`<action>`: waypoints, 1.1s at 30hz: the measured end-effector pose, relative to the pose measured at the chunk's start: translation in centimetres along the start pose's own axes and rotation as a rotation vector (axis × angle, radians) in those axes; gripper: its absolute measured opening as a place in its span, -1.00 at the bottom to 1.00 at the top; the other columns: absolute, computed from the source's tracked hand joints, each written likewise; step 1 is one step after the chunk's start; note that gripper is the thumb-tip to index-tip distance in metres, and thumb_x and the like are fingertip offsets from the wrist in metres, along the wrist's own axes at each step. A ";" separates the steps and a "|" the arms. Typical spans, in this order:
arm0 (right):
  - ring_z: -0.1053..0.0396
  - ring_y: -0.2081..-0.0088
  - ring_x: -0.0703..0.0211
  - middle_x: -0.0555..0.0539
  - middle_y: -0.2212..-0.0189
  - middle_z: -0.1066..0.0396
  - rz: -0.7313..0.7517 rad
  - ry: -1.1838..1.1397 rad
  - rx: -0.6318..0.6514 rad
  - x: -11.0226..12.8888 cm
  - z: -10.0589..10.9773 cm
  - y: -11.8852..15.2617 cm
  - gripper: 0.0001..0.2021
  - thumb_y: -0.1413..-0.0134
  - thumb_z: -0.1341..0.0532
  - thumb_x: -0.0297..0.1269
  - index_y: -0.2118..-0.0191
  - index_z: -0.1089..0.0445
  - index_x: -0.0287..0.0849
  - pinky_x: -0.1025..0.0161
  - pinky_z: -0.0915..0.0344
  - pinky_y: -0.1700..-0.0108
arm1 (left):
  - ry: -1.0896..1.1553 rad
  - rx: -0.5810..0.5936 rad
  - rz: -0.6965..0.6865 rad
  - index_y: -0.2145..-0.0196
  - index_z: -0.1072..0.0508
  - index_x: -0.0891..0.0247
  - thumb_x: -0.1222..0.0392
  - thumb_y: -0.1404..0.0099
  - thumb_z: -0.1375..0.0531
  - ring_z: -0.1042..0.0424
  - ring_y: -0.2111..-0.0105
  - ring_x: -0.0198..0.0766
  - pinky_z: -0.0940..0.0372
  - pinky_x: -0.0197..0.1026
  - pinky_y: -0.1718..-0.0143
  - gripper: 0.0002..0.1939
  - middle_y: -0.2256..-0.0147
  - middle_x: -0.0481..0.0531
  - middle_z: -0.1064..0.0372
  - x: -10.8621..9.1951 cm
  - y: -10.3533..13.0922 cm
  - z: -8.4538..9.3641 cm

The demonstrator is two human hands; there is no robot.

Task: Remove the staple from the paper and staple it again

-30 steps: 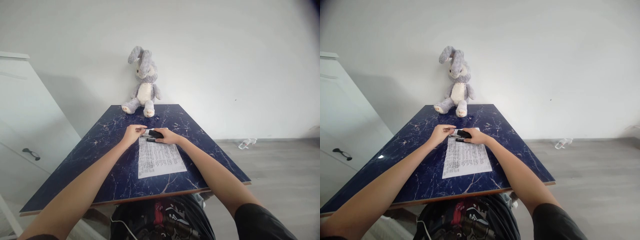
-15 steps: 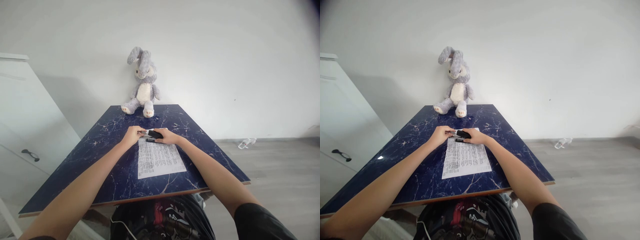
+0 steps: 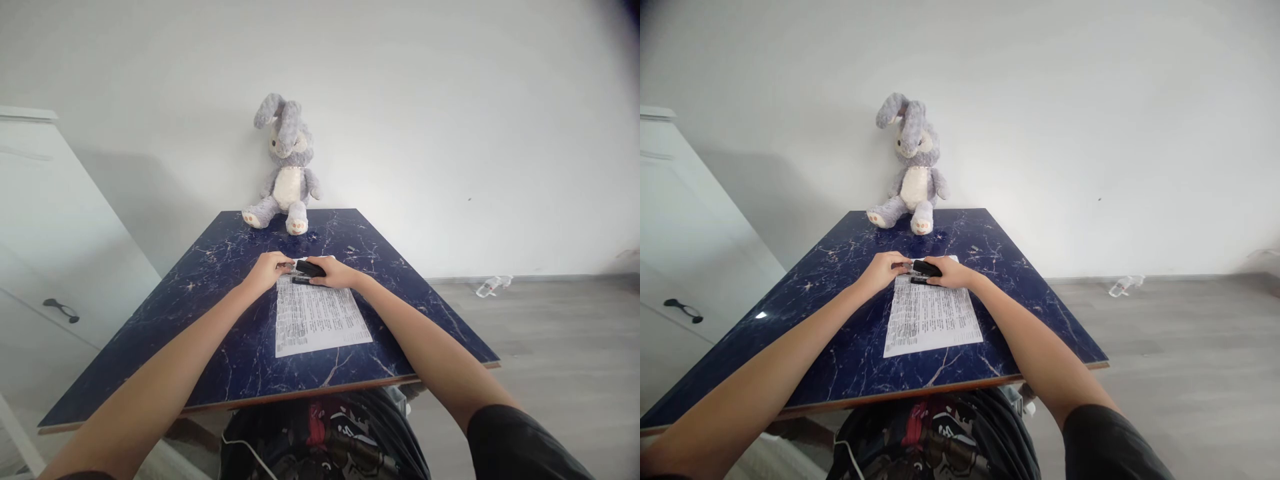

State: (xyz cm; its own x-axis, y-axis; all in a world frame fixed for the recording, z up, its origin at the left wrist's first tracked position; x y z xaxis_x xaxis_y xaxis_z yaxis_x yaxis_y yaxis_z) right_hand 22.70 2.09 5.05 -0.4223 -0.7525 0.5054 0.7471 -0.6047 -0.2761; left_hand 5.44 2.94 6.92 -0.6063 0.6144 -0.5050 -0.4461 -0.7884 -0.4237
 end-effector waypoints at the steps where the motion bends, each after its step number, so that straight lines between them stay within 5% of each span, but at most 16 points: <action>1: -0.44 0.24 0.04 -0.13 0.12 -0.53 0.000 0.000 0.001 0.0 0.0 0.0 -0.69 -0.27 -0.34 -0.29 -0.08 -0.38 -0.18 0.21 -0.26 0.22 | -0.005 0.012 -0.005 0.19 -0.70 0.21 0.30 -0.28 -0.28 -0.54 0.24 -0.10 -0.36 -0.08 0.10 -0.81 0.21 0.09 -0.60 -0.1 0.0 -0.1; 12: -0.43 0.23 0.03 -0.12 0.15 -0.52 -0.014 0.017 0.008 0.1 0.0 0.0 -0.70 -0.26 -0.33 -0.28 -0.05 -0.38 -0.19 0.20 -0.24 0.21 | -0.094 0.079 0.022 0.23 -0.66 0.21 0.30 -0.28 -0.30 -0.51 0.11 -0.03 -0.36 0.00 -0.03 -0.87 0.15 0.12 -0.54 0.0 0.0 -0.9; 33: -0.43 0.22 0.03 -0.13 0.15 -0.51 -0.027 0.012 0.008 0.2 0.0 -0.1 -0.72 -0.26 -0.34 -0.31 -0.03 -0.37 -0.20 0.19 -0.24 0.20 | 0.072 0.075 0.005 0.29 -0.68 0.21 0.03 -0.27 -0.34 -0.53 0.25 -0.14 -0.44 -0.11 0.16 -0.79 0.17 0.12 -0.54 0.3 0.2 -1.2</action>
State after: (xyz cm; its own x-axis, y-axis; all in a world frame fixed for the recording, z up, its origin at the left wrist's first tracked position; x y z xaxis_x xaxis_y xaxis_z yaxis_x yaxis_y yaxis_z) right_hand 22.53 2.00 5.20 -0.4484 -0.7393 0.5024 0.7397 -0.6225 -0.2558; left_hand 5.90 2.99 5.77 -0.5608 0.6088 -0.5612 -0.4925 -0.7901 -0.3649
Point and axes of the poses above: each hand's wrist, its own y-axis away from the middle knuckle, its own z-axis out of the back of the hand, x = y × z, the point moved 8 cm from there along -y, towards the middle knuckle
